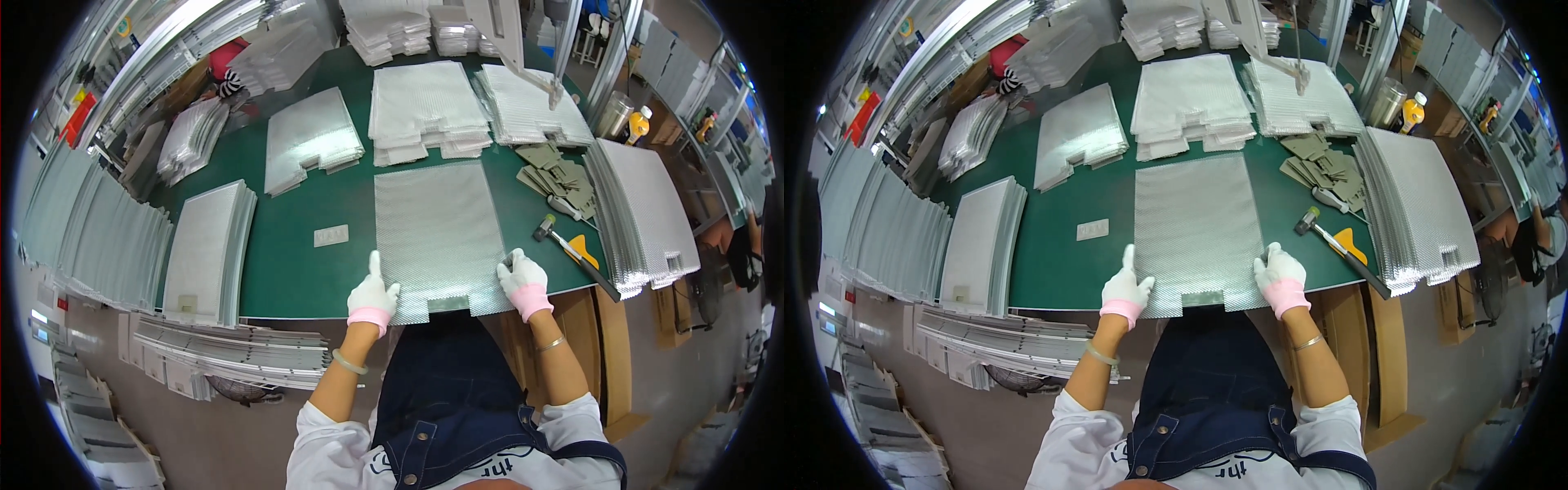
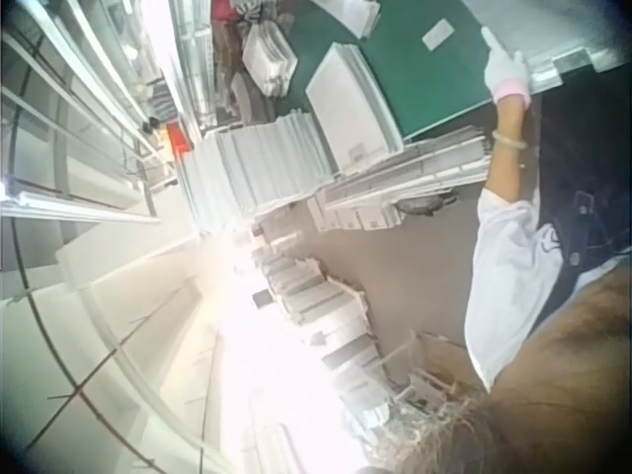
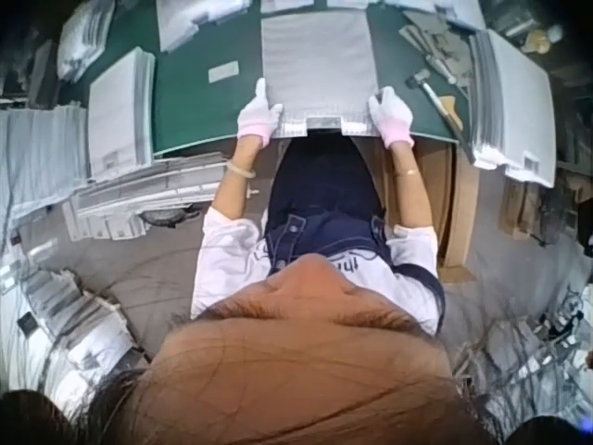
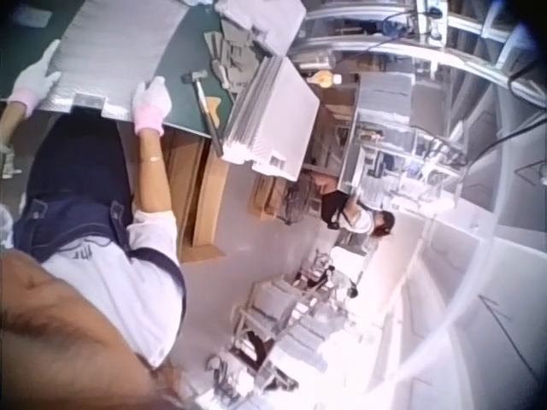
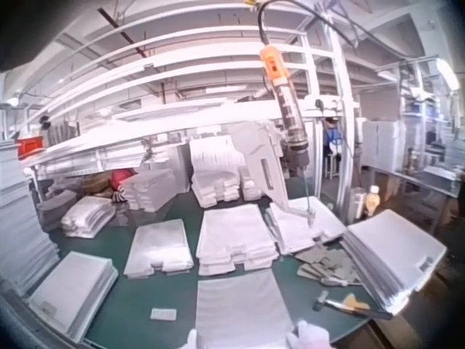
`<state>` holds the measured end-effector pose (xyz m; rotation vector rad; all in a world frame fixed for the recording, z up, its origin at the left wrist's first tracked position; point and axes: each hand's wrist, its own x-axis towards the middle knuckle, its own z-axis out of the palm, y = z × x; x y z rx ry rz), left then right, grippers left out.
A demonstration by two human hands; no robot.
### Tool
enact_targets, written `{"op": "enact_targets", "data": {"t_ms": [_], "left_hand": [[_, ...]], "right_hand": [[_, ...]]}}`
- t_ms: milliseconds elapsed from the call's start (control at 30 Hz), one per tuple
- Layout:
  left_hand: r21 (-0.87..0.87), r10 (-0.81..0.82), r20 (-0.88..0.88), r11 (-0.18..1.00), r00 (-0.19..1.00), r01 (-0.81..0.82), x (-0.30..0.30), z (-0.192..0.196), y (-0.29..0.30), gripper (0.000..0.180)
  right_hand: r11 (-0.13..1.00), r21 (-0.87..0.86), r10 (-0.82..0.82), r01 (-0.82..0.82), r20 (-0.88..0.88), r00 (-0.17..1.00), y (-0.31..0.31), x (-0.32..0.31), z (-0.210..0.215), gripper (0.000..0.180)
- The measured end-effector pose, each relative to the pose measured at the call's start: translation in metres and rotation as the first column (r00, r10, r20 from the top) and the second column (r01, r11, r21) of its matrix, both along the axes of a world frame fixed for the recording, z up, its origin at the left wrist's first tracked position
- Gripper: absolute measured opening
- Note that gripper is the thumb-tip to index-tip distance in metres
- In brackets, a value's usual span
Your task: Assembling and inspecting industrial filter components at a factory assembly line.
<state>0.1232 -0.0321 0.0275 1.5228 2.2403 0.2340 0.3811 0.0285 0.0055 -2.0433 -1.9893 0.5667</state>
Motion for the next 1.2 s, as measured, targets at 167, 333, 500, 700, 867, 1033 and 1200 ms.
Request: {"op": "enact_targets", "data": {"t_ms": [167, 333, 500, 700, 867, 1033, 1200], "left_hand": [[-0.143, -0.200, -0.114, 0.973, 0.973, 0.183, -0.004, 0.009, 0.010, 0.057], [0.072, -0.323, -0.356, 0.926, 0.877, 0.370, -0.021, -0.003, 0.013, 0.044], [0.098, -0.351, -0.436, 0.897, 0.829, 0.432, -0.017, 0.014, 0.011, 0.037], [0.233, -0.344, -0.440, 0.849, 0.830, 0.475, -0.013, 0.002, 0.024, 0.022], [0.372, -0.272, -0.376, 0.831, 0.886, 0.413, -0.014, -0.013, 0.028, 0.021], [0.356, -0.293, -0.431, 0.814, 0.853, 0.459, -0.012, -0.010, 0.030, 0.023], [0.312, -0.314, -0.425, 0.830, 0.849, 0.463, -0.011, -0.006, 0.033, 0.025]], "right_hand": [[0.933, 0.346, 0.017, -0.100, 0.234, 0.972, -0.009, 0.008, -0.005, 0.050], [0.921, 0.367, 0.041, -0.132, 0.245, 0.969, -0.012, 0.015, 0.001, 0.057], [0.796, 0.592, 0.102, 0.123, -0.332, 0.938, 0.041, 0.065, 0.034, 0.031], [0.699, 0.715, -0.215, 0.004, 0.205, 0.955, 0.193, 0.131, 0.088, 0.024], [0.914, 0.363, -0.341, 0.180, 0.450, 0.825, 0.274, 0.136, 0.091, 0.049], [0.954, 0.172, -0.300, 0.248, 0.480, 0.824, 0.304, 0.139, 0.084, 0.064], [0.948, 0.090, -0.317, 0.306, 0.374, 0.872, 0.306, 0.139, 0.107, 0.072]]}}
